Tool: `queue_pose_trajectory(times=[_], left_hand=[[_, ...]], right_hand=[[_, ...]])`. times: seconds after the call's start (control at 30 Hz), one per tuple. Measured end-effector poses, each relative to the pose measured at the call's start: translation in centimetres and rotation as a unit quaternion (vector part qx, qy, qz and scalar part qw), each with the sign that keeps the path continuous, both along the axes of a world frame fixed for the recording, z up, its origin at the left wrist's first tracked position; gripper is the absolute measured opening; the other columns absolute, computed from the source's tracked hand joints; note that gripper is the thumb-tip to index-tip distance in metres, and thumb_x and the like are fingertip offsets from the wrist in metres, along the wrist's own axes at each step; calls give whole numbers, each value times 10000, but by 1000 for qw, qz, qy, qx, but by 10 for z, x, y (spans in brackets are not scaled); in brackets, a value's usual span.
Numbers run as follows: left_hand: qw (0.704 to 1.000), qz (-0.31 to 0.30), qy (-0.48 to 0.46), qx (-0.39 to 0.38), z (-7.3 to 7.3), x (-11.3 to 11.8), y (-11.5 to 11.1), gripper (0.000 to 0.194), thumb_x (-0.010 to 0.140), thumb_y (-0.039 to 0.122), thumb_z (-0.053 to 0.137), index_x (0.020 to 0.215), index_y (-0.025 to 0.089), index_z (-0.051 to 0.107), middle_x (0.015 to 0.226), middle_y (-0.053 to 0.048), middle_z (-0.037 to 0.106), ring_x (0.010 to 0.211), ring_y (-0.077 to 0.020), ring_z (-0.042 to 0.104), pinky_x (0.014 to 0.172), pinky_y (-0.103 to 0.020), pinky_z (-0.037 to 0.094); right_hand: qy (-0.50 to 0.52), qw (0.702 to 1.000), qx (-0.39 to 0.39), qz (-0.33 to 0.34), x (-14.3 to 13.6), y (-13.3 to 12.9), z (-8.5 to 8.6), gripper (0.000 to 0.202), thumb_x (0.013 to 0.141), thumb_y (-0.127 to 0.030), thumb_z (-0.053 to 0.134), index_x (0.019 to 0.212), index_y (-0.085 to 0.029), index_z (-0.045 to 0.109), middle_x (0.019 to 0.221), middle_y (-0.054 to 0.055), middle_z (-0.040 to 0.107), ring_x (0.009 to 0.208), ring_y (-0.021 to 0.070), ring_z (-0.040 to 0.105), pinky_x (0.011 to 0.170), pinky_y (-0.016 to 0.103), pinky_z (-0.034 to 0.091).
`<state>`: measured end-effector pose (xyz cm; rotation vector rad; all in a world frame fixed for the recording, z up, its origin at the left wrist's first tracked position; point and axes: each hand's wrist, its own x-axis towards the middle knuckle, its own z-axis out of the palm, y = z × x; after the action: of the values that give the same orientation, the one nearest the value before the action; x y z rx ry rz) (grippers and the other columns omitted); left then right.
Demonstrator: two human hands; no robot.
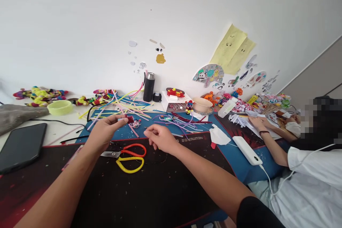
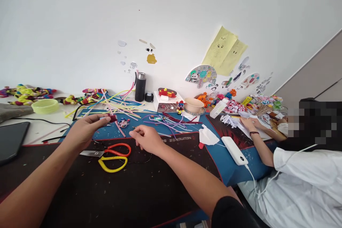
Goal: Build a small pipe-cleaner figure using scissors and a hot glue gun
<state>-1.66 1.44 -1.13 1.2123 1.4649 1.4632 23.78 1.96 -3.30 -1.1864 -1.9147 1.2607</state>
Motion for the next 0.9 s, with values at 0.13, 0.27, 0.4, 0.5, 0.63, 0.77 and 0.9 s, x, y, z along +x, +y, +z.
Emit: queue_pose_trajectory(times=[0.13, 0.27, 0.4, 0.5, 0.63, 0.77, 0.9], left_hand=[[999, -27, -11, -18, 0, 7, -3, 570, 567, 680, 940, 893, 222, 847, 935, -96, 885, 968, -346, 796, 921, -448, 612], [998, -48, -44, -18, 1, 10, -6, 547, 562, 630, 969, 902, 226, 829, 959, -97, 887, 986, -336, 797, 969, -467, 597], [998, -57, -32, -11, 2, 13, -7, 523, 592, 626, 968, 890, 224, 816, 939, -92, 878, 974, -328, 793, 959, -467, 600], [997, -70, -22, -18, 3, 16, -8, 510, 614, 623, 966, 893, 225, 812, 943, -85, 874, 965, -314, 789, 930, -440, 606], [995, -89, -20, -31, 1, 18, -9, 497, 653, 599, 970, 932, 217, 818, 958, -85, 872, 945, -286, 783, 918, -418, 609], [994, -102, -11, -43, 0, 19, -10, 469, 700, 593, 954, 959, 226, 819, 972, -70, 871, 944, -260, 778, 914, -384, 600], [994, -90, 45, -45, 5, 23, -14, 461, 733, 617, 921, 980, 241, 828, 954, -66, 870, 935, -263, 780, 875, -366, 598]], right_hand=[[85, 996, -12, 14, -28, 7, 4, 316, 1023, -484, 705, 1176, -210, 673, 785, -31, 705, 464, 98, 607, 524, 240, 472], [139, 990, -3, 1, -42, 15, 4, 332, 993, -431, 752, 1219, -211, 650, 785, -42, 695, 464, 97, 610, 517, 240, 473], [180, 984, 1, 10, -49, 21, -2, 382, 969, -424, 782, 1266, -227, 644, 803, -47, 690, 467, 93, 595, 484, 234, 461], [196, 980, 12, 20, -51, 21, -3, 397, 964, -443, 789, 1277, -243, 648, 806, -47, 680, 487, 100, 598, 488, 240, 471], [200, 980, 3, 12, -49, 16, -1, 365, 960, -435, 796, 1235, -240, 655, 740, -61, 639, 473, 107, 576, 483, 251, 449], [180, 984, -5, 8, -42, 13, -3, 424, 942, -520, 811, 1215, -232, 661, 707, -65, 645, 448, 107, 555, 489, 263, 429], [155, 988, 15, 4, -36, 14, -4, 449, 952, -563, 790, 1224, -225, 678, 649, -78, 622, 457, 118, 558, 516, 274, 426]])
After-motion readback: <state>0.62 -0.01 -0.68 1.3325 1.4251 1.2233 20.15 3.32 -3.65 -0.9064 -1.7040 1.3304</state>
